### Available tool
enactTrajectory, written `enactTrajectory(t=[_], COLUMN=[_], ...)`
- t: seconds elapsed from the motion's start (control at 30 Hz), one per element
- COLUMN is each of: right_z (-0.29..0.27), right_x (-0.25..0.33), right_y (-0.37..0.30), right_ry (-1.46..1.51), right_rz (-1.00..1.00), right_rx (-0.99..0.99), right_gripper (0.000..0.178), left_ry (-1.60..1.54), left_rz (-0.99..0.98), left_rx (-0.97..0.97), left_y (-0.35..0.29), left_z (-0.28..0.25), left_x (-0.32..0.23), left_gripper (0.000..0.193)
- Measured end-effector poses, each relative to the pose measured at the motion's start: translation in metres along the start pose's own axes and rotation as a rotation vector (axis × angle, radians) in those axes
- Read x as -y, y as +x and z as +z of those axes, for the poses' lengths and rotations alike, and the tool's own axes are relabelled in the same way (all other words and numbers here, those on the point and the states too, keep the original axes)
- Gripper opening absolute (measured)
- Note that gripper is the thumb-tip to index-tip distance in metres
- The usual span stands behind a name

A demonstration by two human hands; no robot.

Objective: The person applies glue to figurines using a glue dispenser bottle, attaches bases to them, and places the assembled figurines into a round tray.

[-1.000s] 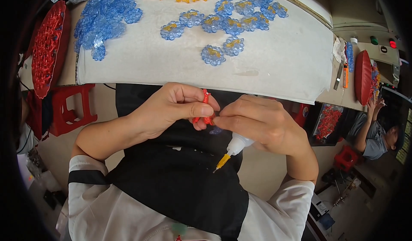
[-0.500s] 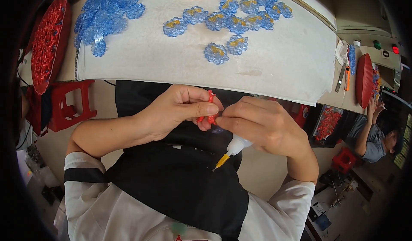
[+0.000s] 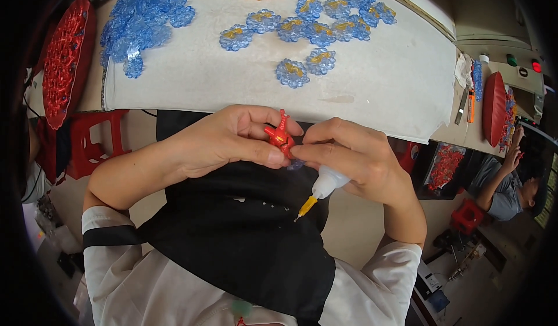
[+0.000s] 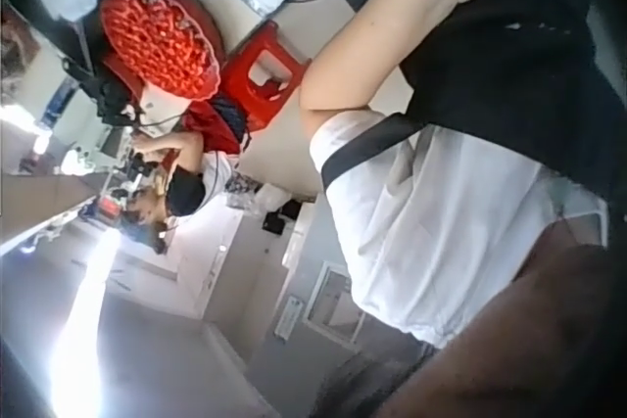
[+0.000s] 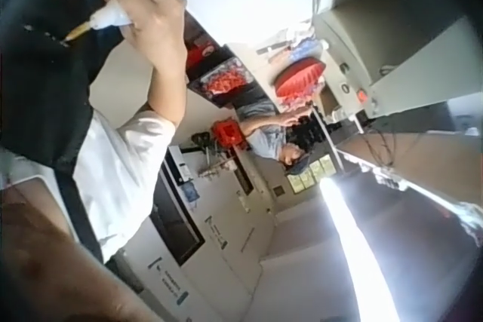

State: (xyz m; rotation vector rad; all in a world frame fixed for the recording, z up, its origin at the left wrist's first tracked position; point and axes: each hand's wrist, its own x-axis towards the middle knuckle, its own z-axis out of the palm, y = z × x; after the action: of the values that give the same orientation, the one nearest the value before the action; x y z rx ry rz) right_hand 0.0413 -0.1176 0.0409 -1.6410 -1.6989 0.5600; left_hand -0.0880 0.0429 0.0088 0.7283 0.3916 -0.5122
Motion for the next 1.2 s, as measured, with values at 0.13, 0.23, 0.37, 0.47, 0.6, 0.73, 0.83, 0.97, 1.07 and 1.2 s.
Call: enactTrajectory(t=[0.13,0.23,0.37,0.47,0.6,0.73,0.83,0.97,1.07,1.2], right_z=[0.002,0.002,0.005,0.009,0.013,0.014,0.016,0.019,0.02,0.021], right_x=[0.0,0.002,0.003,0.002,0.0,-0.001,-0.003,-0.007,-0.009,-0.012], right_y=[0.001,0.001,0.003,0.006,0.006,0.009,0.011,0.012,0.013,0.014], right_ry=[0.0,-0.006,-0.024,-0.03,0.046,0.078,0.105,0.132,0.139,0.14], right_rz=[-0.015,-0.023,-0.037,-0.047,-0.058,-0.063,-0.062,-0.082,-0.082,-0.06], right_rx=[-0.028,-0.057,-0.058,-0.062,-0.068,-0.046,-0.053,-0.076,-0.081,-0.09], right_gripper=[0.025,0.025,0.025,0.026,0.026,0.027,0.026,0.025,0.023,0.022], left_ry=[0.093,0.124,0.148,0.174,0.209,0.198,0.193,0.216,0.191,0.153], left_rz=[0.043,0.074,0.109,0.142,0.151,0.142,0.15,0.148,0.15,0.178], left_rx=[0.018,0.0,-0.03,-0.067,-0.086,-0.103,-0.117,-0.097,-0.084,-0.053], left_y=[-0.003,-0.006,-0.009,-0.01,-0.016,-0.02,-0.02,-0.018,-0.017,-0.015], left_z=[-0.002,0.002,0.001,0.001,0.001,0.001,0.001,-0.003,-0.003,-0.007], left_x=[0.0,-0.001,0.001,0.003,0.003,0.003,0.002,0.001,0.0,-0.002], left_gripper=[0.034,0.034,0.034,0.034,0.035,0.034,0.033,0.031,0.03,0.029])
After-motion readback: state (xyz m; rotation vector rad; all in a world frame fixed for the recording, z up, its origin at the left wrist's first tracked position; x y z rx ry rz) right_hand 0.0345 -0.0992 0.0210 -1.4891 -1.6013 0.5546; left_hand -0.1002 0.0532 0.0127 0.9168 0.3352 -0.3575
